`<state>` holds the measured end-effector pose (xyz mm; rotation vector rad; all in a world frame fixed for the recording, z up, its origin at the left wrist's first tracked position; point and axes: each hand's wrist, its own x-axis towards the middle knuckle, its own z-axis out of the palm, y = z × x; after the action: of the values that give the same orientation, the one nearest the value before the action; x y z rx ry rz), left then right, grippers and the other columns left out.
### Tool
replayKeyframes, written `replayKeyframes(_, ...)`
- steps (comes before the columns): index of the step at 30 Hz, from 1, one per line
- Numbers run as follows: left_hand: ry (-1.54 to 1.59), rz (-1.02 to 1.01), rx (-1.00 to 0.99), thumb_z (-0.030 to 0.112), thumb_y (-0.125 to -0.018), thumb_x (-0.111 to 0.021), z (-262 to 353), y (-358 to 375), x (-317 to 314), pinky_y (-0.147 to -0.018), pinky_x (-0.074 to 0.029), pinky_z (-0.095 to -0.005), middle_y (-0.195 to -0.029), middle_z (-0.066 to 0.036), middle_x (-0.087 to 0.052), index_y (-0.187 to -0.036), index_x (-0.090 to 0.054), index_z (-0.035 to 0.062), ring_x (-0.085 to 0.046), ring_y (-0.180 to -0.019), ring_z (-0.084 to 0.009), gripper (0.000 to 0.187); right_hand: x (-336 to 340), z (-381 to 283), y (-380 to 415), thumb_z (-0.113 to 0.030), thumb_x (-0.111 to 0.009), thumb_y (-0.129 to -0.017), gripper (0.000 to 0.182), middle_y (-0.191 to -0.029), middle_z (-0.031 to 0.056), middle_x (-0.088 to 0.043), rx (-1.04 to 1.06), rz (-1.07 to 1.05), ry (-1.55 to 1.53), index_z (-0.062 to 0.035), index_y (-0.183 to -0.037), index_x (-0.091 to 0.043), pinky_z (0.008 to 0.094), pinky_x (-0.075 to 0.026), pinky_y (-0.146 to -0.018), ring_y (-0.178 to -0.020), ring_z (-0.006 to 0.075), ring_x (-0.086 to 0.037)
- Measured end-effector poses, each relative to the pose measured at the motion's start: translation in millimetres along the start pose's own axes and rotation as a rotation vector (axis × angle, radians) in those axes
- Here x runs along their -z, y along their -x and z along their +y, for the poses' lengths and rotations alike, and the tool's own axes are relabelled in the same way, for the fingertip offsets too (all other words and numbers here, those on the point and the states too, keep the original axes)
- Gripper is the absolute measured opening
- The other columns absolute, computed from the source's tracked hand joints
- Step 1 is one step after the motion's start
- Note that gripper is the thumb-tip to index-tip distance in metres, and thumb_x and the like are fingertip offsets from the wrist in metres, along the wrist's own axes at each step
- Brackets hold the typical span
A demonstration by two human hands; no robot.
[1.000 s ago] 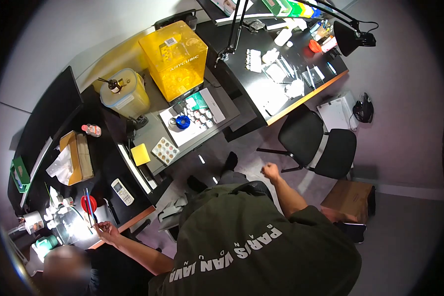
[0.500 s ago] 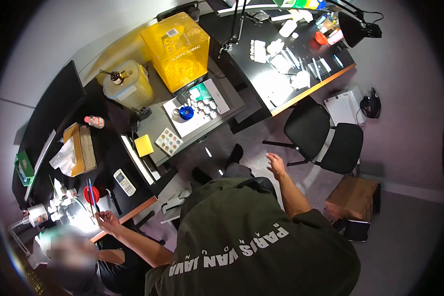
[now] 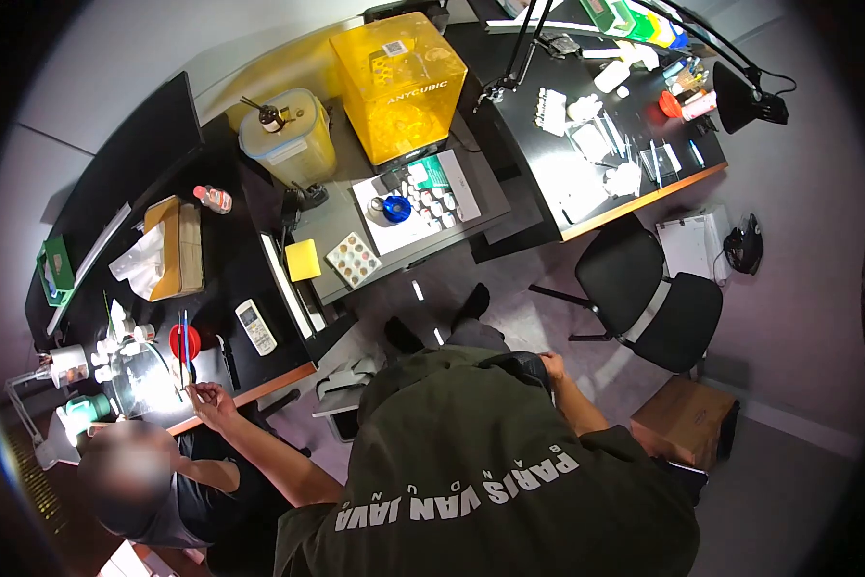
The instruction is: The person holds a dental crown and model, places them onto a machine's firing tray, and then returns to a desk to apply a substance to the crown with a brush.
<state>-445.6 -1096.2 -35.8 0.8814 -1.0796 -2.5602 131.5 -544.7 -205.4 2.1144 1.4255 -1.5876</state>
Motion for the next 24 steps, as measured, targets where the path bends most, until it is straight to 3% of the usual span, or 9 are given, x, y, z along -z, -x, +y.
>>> replayKeyframes(3, 0.007, -0.106, -0.062, 0.012, -0.093, -0.073, 6.4, -10.3, 11.8, -0.066, -0.052, -0.0224, -0.078, -0.005, -0.063, -0.096, -0.064, 0.0003, -0.063, -0.073, -0.012, 0.015, 5.3, -4.4, 12.6, -0.015, -0.068, -0.084, 0.032, -0.091, 0.0107, -0.071, -0.05, -0.008, -0.015, 0.0006, -0.112, -0.07, 0.0331, -0.051, -0.067, -0.078, 0.0189, -0.065)
replayKeyframes(6, 0.071, -0.13, -0.058, 0.008, -0.094, -0.071, 11.9, -38.7, 32.2, -0.07, -0.055, -0.024, -0.084, -0.005, -0.065, -0.101, -0.062, 0.0012, -0.063, -0.074, -0.0131, 0.014, 3.1, -24.4, 23.4, -0.013, -0.068, -0.085, 0.029, -0.09, 0.0092, -0.071, 0.063, 0.016, 0.043, 0.0012, -0.111, -0.07, 0.0316, -0.051, -0.066, -0.077, 0.0172, -0.065)
replayKeyframes(9, 0.092, -0.06, -0.084, 0.008, -0.095, -0.07, 14.3, -36.0, 21.6, -0.07, -0.055, -0.024, -0.086, -0.005, -0.067, -0.107, -0.062, 0.0017, -0.063, -0.075, -0.0128, 0.015, 2.5, -28.7, 7.3, -0.007, -0.064, -0.09, 0.026, -0.09, 0.0103, -0.071, 0.113, -0.021, 0.02, 0.0037, -0.113, -0.067, 0.0294, -0.053, -0.068, -0.077, 0.0171, -0.066)
replayKeyframes(12, 0.054, -0.228, -0.078, 0.01, -0.097, -0.067, 20.7, -59.9, 43.3, -0.072, -0.053, -0.024, -0.082, -0.005, -0.062, -0.101, -0.061, 0.0003, -0.061, -0.074, -0.0134, 0.012, -1.7, -70.9, 35.9, -0.004, -0.06, -0.093, 0.028, -0.098, 0.0142, -0.071, 0.135, -0.025, -0.008, 0.0059, -0.119, -0.062, 0.0315, -0.056, -0.073, -0.084, 0.0221, -0.07)
replayKeyframes(16, 0.112, -0.102, -0.096, 0.01, -0.097, -0.068, 31.5, -76.5, 42.2, -0.073, -0.055, -0.0244, -0.082, -0.007, -0.066, -0.097, -0.065, 0.0009, -0.063, -0.077, -0.0136, 0.01, -3.3, -100.1, 55.8, -0.006, -0.059, -0.093, 0.032, -0.101, 0.0147, -0.071, 0.133, -0.01, 0.045, 0.0051, -0.122, -0.061, 0.0327, -0.056, -0.075, -0.085, 0.0232, -0.07)
replayKeyframes(18, 0.073, -0.074, -0.175, 0.007, -0.095, -0.07, 36.2, -62.9, 19.7, -0.07, -0.054, -0.0244, -0.072, -0.003, -0.061, -0.088, -0.064, 0.0048, -0.059, -0.065, -0.0118, 0.009, -3.3, -104.2, 61.0, -0.007, -0.06, -0.092, 0.031, -0.099, 0.0151, -0.071, 0.131, -0.013, 0.023, 0.0053, -0.121, -0.062, 0.0327, -0.056, -0.077, -0.085, 0.0231, -0.07)
replayKeyframes(20, 0.055, -0.268, -0.173, 0.006, -0.093, -0.07, 45.7, -84.8, 36.8, -0.07, -0.056, -0.0252, -0.072, -0.004, -0.062, -0.093, -0.064, 0.0027, -0.061, -0.065, -0.012, 0.007, -3.1, -100.5, 57.5, -0.008, -0.06, -0.092, 0.031, -0.099, 0.0153, -0.071, 0.128, -0.036, -0.013, 0.0057, -0.121, -0.062, 0.0326, -0.056, -0.077, -0.085, 0.023, -0.07)
replayKeyframes(21, 0.048, -0.364, -0.177, 0.005, -0.093, -0.07, 51.1, -97.2, 43.8, -0.07, -0.057, -0.0255, -0.072, -0.005, -0.063, -0.095, -0.064, 0.0016, -0.061, -0.065, -0.0121, 0.007, -2.7, -93.6, 50.8, -0.011, -0.063, -0.092, 0.032, -0.096, 0.0081, -0.07, 0.118, -0.059, -0.057, -0.0021, -0.122, -0.062, 0.0316, -0.05, -0.064, -0.079, 0.017, -0.066)
replayKeyframes(24, 0.12, -0.204, -0.181, 0.004, -0.092, -0.071, 60.4, -110.6, 42.9, -0.069, -0.057, -0.0252, -0.072, -0.005, -0.064, -0.097, -0.064, 0.0021, -0.06, -0.062, -0.0112, 0.008, -6.6, -90.9, 48.9, -0.011, -0.063, -0.092, 0.032, -0.098, 0.0084, -0.07, 0.103, -0.067, -0.096, -0.0018, -0.122, -0.062, 0.0314, -0.051, -0.066, -0.081, 0.0172, -0.066)
